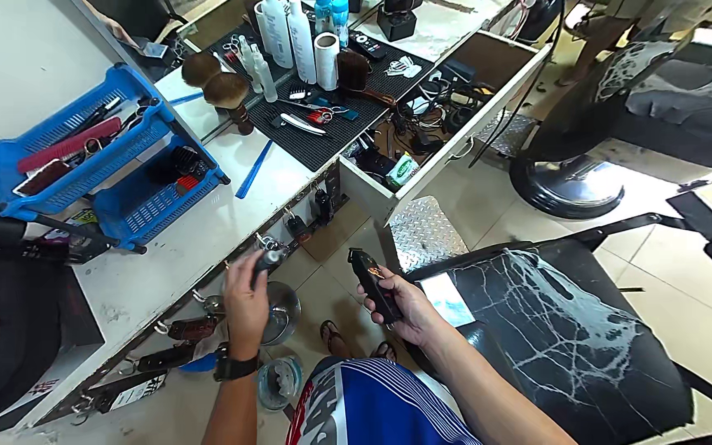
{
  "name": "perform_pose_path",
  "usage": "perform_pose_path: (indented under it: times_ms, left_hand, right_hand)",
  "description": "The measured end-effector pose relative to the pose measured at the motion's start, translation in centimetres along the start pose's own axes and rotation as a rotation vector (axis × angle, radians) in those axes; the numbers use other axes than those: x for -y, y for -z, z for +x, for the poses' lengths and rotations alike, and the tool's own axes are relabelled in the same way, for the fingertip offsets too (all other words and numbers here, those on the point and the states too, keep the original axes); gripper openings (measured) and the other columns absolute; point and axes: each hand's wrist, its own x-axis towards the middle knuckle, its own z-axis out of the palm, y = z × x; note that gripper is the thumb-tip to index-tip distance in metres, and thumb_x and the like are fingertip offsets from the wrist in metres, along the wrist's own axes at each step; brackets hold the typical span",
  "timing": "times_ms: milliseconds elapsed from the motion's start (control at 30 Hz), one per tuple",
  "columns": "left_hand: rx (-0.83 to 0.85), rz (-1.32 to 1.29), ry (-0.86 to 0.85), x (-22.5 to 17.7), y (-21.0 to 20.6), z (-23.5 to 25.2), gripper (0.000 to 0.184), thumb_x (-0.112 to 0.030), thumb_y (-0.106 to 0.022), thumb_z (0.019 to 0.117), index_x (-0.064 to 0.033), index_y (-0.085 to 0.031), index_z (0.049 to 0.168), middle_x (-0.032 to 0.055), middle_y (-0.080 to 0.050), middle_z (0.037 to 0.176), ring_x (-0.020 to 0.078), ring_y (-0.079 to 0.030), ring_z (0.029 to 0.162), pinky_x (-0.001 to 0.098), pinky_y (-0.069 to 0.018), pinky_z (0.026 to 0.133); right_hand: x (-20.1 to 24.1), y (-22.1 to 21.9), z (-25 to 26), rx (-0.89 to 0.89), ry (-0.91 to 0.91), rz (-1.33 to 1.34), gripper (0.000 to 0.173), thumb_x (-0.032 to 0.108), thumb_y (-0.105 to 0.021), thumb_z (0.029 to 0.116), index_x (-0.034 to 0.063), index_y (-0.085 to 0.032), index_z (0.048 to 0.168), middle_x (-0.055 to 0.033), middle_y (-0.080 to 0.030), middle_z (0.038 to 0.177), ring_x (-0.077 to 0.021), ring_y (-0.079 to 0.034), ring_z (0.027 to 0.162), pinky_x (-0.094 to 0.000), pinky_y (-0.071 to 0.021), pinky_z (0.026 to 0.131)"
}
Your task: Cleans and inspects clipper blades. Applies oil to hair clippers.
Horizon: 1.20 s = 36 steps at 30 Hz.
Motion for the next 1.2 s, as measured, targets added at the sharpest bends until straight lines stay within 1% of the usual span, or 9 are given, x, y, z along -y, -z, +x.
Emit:
perform_pose_path:
  times_ms: [67,100,267,367,467,667,833,1000,1200]
  left_hand:
    - [0.024,0.071,-0.028,-1.0,-1.5,-0.8,0.035,-0.018,-0.057,0.1029,-0.0167,-0.066,0.137,0.0118,-0.063,0.134,0.0279,-0.060,0.124,0.0503,-0.0501,0.104]
    - [0.030,0.081,-0.058,-1.6,-2.1,-1.2,0.035,-0.016,-0.057,0.1027,-0.0165,-0.066,0.136,0.0121,-0.063,0.133,0.0278,-0.060,0.123,0.0494,-0.0506,0.103]
    - [0.071,0.090,-0.140,-3.0,-4.2,-2.1,0.034,-0.013,-0.057,0.1028,-0.0163,-0.068,0.134,0.0122,-0.064,0.131,0.0286,-0.059,0.124,0.0472,-0.0499,0.105]
    - [0.079,0.138,-0.206,-3.5,-5.4,-2.2,0.033,-0.013,-0.054,0.1041,-0.0201,-0.069,0.133,0.0103,-0.064,0.131,0.0278,-0.059,0.125,0.0464,-0.0502,0.104]
    - [0.088,0.181,-0.239,-4.1,-6.1,-2.3,0.034,-0.012,-0.053,0.1048,-0.0220,-0.069,0.133,0.0099,-0.064,0.132,0.0278,-0.057,0.130,0.0466,-0.0497,0.106]
    - [0.100,0.246,-0.306,-4.9,-6.6,-2.2,0.036,-0.010,-0.053,0.1039,-0.0223,-0.068,0.134,0.0103,-0.063,0.136,0.0290,-0.053,0.135,0.0475,-0.0470,0.109]
    - [0.086,0.276,-0.336,-5.5,-6.8,-2.2,0.037,-0.008,-0.054,0.1030,-0.0233,-0.069,0.133,0.0106,-0.063,0.135,0.0303,-0.053,0.135,0.0491,-0.0463,0.110]
    - [0.072,0.315,-0.376,-5.8,-6.6,-2.2,0.037,-0.006,-0.054,0.1021,-0.0220,-0.069,0.132,0.0126,-0.064,0.134,0.0320,-0.052,0.137,0.0498,-0.0450,0.111]
    - [0.059,0.334,-0.383,-6.0,-6.6,-2.2,0.039,-0.003,-0.055,0.1010,-0.0226,-0.070,0.131,0.0114,-0.064,0.134,0.0323,-0.052,0.137,0.0500,-0.0442,0.112]
  right_hand:
    - [-0.2,-0.2,-0.5,-0.033,-0.005,-0.003,0.047,0.017,-0.035,0.1065,0.0144,-0.034,0.153,-0.0158,-0.067,0.100,-0.0182,-0.065,0.063,-0.0263,-0.0525,0.048]
    - [-0.2,-0.2,-0.8,-0.038,-0.005,-0.007,0.047,0.017,-0.035,0.1064,0.0144,-0.034,0.153,-0.0155,-0.067,0.100,-0.0180,-0.065,0.063,-0.0261,-0.0524,0.048]
    - [-0.4,-0.4,-1.8,-0.051,-0.015,-0.006,0.045,0.017,-0.036,0.1063,0.0140,-0.035,0.152,-0.0151,-0.067,0.100,-0.0179,-0.065,0.063,-0.0265,-0.0528,0.048]
    - [-0.4,-0.5,-2.3,-0.052,-0.008,-0.006,0.045,0.017,-0.037,0.1065,0.0136,-0.036,0.151,-0.0156,-0.066,0.101,-0.0189,-0.066,0.065,-0.0274,-0.0537,0.049]
    - [-0.5,-0.4,-2.7,-0.050,-0.013,-0.020,0.045,0.017,-0.038,0.1072,0.0136,-0.035,0.152,-0.0157,-0.067,0.102,-0.0194,-0.066,0.066,-0.0279,-0.0543,0.050]
    - [-0.6,0.1,-3.2,-0.045,-0.013,-0.018,0.045,0.017,-0.038,0.1071,0.0138,-0.035,0.152,-0.0159,-0.066,0.102,-0.0197,-0.066,0.067,-0.0279,-0.0545,0.050]
    - [-0.5,0.5,-3.4,-0.046,-0.018,-0.017,0.044,0.017,-0.038,0.1070,0.0133,-0.036,0.151,-0.0161,-0.067,0.102,-0.0199,-0.067,0.067,-0.0281,-0.0548,0.050]
    - [-0.5,0.8,-3.5,-0.028,-0.018,-0.022,0.047,0.016,-0.038,0.1064,0.0137,-0.034,0.153,-0.0159,-0.066,0.103,-0.0194,-0.067,0.067,-0.0277,-0.0548,0.050]
    - [-0.5,1.0,-3.5,-0.028,-0.024,-0.013,0.046,0.017,-0.038,0.1067,0.0139,-0.035,0.152,-0.0162,-0.066,0.102,-0.0199,-0.067,0.066,-0.0282,-0.0549,0.049]
